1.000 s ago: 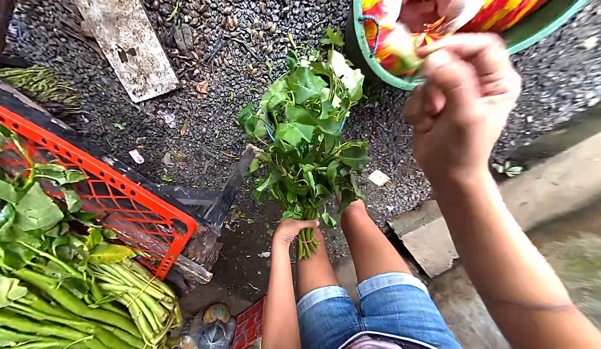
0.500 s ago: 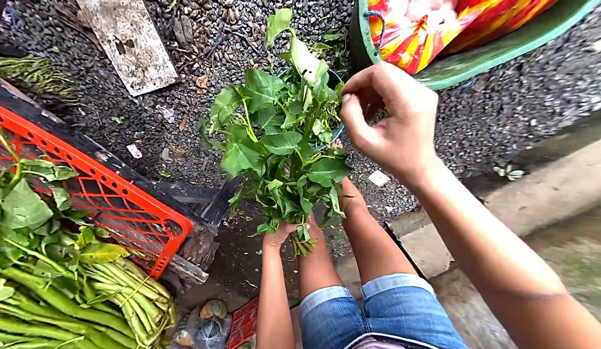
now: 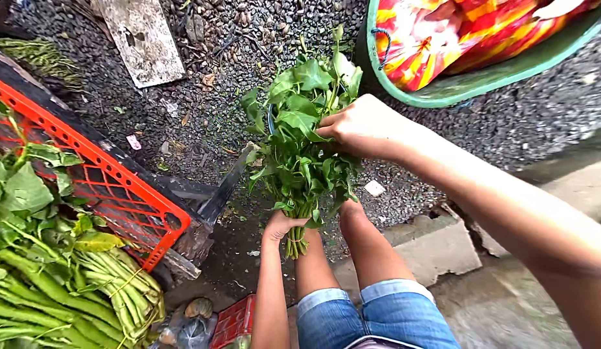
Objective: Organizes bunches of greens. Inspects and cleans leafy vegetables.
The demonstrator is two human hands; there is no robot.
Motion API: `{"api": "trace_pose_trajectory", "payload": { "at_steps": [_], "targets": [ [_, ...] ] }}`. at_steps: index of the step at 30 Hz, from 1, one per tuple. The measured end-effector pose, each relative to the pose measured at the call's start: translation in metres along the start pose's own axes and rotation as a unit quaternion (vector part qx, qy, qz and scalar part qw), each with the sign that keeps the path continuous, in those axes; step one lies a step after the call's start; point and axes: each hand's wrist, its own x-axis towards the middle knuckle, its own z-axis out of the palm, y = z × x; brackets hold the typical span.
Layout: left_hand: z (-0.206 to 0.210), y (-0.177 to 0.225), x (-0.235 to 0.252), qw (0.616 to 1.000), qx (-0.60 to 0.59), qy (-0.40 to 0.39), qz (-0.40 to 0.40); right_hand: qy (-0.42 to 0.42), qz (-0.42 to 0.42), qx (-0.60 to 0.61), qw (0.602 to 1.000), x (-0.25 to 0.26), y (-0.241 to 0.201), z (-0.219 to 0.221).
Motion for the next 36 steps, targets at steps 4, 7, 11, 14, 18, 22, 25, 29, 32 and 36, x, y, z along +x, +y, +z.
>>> {"api": "trace_pose_trajectory", "payload": {
  "at_steps": [4, 7, 11, 14, 18, 22, 25, 29, 32, 36],
  "targets": [
    [0.006, 0.002, 0.001, 1.0, 0.001, -0.003, -0.029, -0.013, 0.077, 0.068, 0.995, -0.001, 0.01, 0.006],
    [0.012, 0.002, 0.005, 0.999, 0.004, 0.041, -0.022, 0.086, 0.14, 0.149, 0.975, -0.007, 0.018, 0.031],
    [0.016, -0.007, 0.012, 0.99, 0.043, 0.131, 0.001, 0.245, 0.275, 0.268, 0.89, -0.013, 0.021, 0.033],
    [0.024, -0.002, 0.012, 0.958, 0.132, 0.255, 0.005, 0.372, 0.295, 0.298, 0.828, -0.017, 0.031, 0.02],
    [0.027, 0.007, 0.008, 0.884, 0.283, 0.37, -0.05, 0.441, 0.375, 0.353, 0.735, -0.022, 0.048, 0.044],
    [0.021, 0.012, 0.007, 0.852, 0.308, 0.417, -0.073, 0.22, 0.497, 0.327, 0.773, -0.028, 0.066, 0.099],
    [0.015, 0.01, 0.007, 0.843, 0.315, 0.429, -0.072, 0.154, 0.482, 0.247, 0.826, -0.012, 0.027, 0.106],
    [0.01, 0.011, 0.004, 0.843, 0.331, 0.417, -0.073, 0.2, 0.152, 0.111, 0.961, 0.029, -0.048, 0.075],
    [0.01, 0.009, 0.0, 0.839, 0.344, 0.42, -0.032, 0.068, 0.015, -0.03, 0.997, 0.066, -0.06, 0.067],
    [0.01, 0.002, -0.002, 0.801, 0.379, 0.463, 0.031, -0.039, 0.051, -0.11, 0.992, 0.087, -0.066, 0.052]
  ]
}}
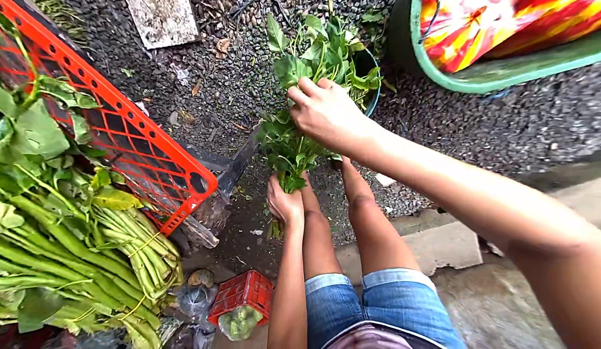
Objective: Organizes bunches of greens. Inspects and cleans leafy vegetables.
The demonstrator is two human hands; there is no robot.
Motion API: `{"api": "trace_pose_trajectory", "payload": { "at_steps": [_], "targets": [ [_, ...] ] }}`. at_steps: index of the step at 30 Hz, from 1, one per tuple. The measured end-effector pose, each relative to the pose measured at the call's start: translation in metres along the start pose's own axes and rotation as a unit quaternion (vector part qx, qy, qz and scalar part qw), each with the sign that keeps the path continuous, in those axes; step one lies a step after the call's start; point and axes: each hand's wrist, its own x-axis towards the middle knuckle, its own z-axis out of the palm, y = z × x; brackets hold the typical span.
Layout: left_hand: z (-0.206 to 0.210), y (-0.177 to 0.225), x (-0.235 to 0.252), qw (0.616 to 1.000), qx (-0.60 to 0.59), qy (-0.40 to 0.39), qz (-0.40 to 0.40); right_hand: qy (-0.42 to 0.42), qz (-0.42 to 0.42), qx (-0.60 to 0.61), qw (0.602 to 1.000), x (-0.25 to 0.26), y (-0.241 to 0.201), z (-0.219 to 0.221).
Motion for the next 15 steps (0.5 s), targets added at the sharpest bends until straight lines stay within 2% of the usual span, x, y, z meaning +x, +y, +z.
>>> {"api": "trace_pose_trajectory", "payload": {
  "at_steps": [2, 4, 6, 8, 10, 13, 15],
  "targets": [
    [0.0, 0.001, 0.0, 1.0, 0.009, 0.027, 0.001, 0.016, 0.027, 0.016, 0.999, -0.004, 0.0, 0.001],
    [0.002, 0.002, 0.001, 0.998, 0.011, 0.06, 0.014, 0.068, 0.081, 0.039, 0.994, -0.01, -0.002, 0.014],
    [0.009, -0.004, 0.002, 0.988, 0.024, 0.138, 0.069, 0.082, 0.142, 0.058, 0.985, -0.017, -0.005, 0.023],
    [0.013, -0.008, 0.004, 0.974, 0.038, 0.193, 0.109, 0.056, 0.193, 0.088, 0.976, -0.025, -0.008, 0.025],
    [0.013, -0.013, 0.007, 0.969, 0.053, 0.203, 0.132, 0.029, 0.227, 0.111, 0.967, -0.033, -0.01, 0.026],
    [0.011, -0.023, 0.018, 0.958, 0.079, 0.212, 0.177, 0.013, 0.21, 0.107, 0.972, -0.042, -0.004, 0.03],
    [0.009, -0.032, 0.024, 0.95, 0.098, 0.209, 0.211, -0.046, 0.211, 0.107, 0.971, -0.044, -0.001, 0.027]
  ]
}}
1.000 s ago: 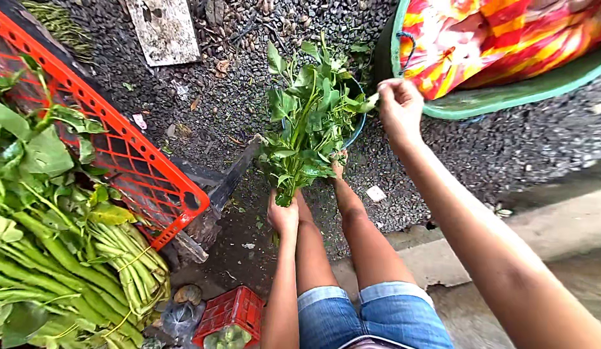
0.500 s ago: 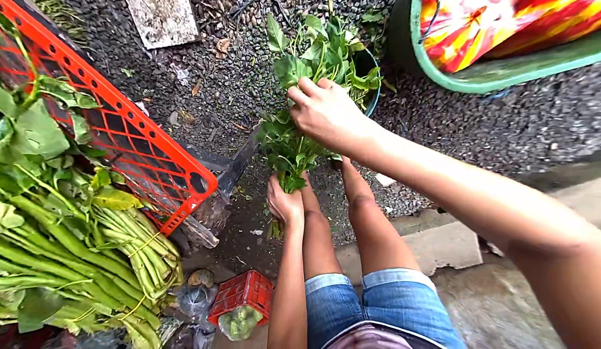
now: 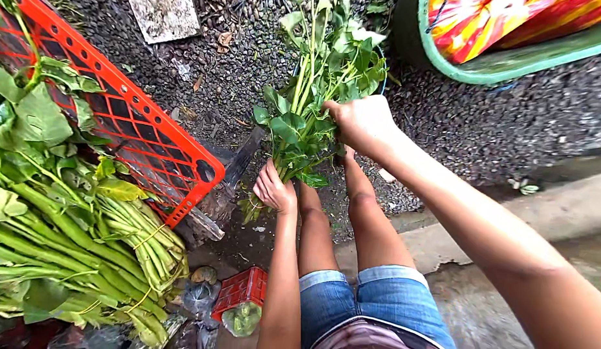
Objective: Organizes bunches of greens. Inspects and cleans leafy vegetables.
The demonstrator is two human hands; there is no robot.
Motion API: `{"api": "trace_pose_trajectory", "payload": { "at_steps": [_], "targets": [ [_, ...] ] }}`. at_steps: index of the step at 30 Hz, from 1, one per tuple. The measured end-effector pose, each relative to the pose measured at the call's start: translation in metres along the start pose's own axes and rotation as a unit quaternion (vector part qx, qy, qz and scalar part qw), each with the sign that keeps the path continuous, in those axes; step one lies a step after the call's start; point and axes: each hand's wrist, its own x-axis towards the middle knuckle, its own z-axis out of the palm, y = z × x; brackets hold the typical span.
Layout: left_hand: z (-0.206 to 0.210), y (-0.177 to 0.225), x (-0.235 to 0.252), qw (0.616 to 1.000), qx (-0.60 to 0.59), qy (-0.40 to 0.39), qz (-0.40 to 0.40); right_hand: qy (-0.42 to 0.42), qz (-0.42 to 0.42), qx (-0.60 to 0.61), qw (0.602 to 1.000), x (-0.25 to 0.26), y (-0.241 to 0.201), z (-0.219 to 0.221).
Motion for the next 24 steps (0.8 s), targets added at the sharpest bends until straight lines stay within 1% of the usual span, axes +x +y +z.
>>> {"api": "trace_pose_trajectory", "payload": {
  "at_steps": [2, 4, 6, 8, 9, 10, 11, 12, 13, 14, 15, 16, 19, 22, 23, 24],
  "targets": [
    [0.001, -0.01, 0.001, 0.999, 0.011, -0.001, 0.045, -0.071, 0.025, 0.027, 0.997, 0.005, 0.007, -0.001],
    [0.003, -0.017, 0.003, 0.996, 0.022, 0.011, 0.084, -0.111, 0.061, 0.087, 0.988, 0.011, 0.021, 0.009],
    [0.001, -0.018, 0.004, 0.994, 0.034, 0.005, 0.101, -0.1, 0.13, 0.191, 0.968, 0.013, 0.031, 0.029],
    [-0.001, -0.014, 0.005, 0.994, 0.044, -0.007, 0.099, -0.055, 0.214, 0.314, 0.923, 0.011, 0.035, 0.05],
    [-0.001, -0.011, 0.005, 0.994, 0.046, -0.017, 0.094, -0.027, 0.258, 0.378, 0.889, 0.008, 0.034, 0.059],
    [-0.001, -0.007, 0.005, 0.995, 0.045, -0.022, 0.087, 0.007, 0.302, 0.446, 0.842, 0.007, 0.031, 0.065],
    [0.0, -0.002, 0.005, 0.996, 0.043, -0.026, 0.08, 0.045, 0.343, 0.519, 0.782, 0.006, 0.028, 0.069],
    [0.001, 0.003, 0.005, 0.996, 0.037, -0.033, 0.073, 0.074, 0.383, 0.586, 0.71, 0.006, 0.023, 0.069],
    [0.001, 0.007, 0.004, 0.997, 0.032, -0.038, 0.065, 0.092, 0.417, 0.645, 0.634, 0.006, 0.021, 0.068],
    [0.002, 0.011, 0.004, 0.997, 0.027, -0.044, 0.056, 0.093, 0.439, 0.687, 0.571, 0.007, 0.021, 0.064],
    [0.003, 0.015, 0.004, 0.997, 0.023, -0.047, 0.049, 0.087, 0.454, 0.715, 0.525, 0.008, 0.024, 0.062],
    [0.004, 0.019, 0.005, 0.998, 0.02, -0.046, 0.042, 0.077, 0.461, 0.731, 0.498, 0.009, 0.026, 0.059],
    [0.007, 0.028, 0.007, 0.999, 0.014, -0.037, 0.033, 0.061, 0.438, 0.77, 0.46, 0.006, 0.03, 0.043],
    [0.011, 0.037, 0.011, 0.998, -0.011, -0.06, 0.02, 0.067, 0.411, 0.803, 0.428, 0.002, 0.027, 0.019],
    [0.014, 0.041, 0.014, 0.998, -0.018, -0.059, 0.021, 0.084, 0.409, 0.797, 0.436, 0.002, 0.024, 0.011],
    [0.017, 0.046, 0.015, 0.998, -0.024, -0.053, 0.023, 0.112, 0.412, 0.776, 0.465, 0.002, 0.022, 0.005]
  ]
}}
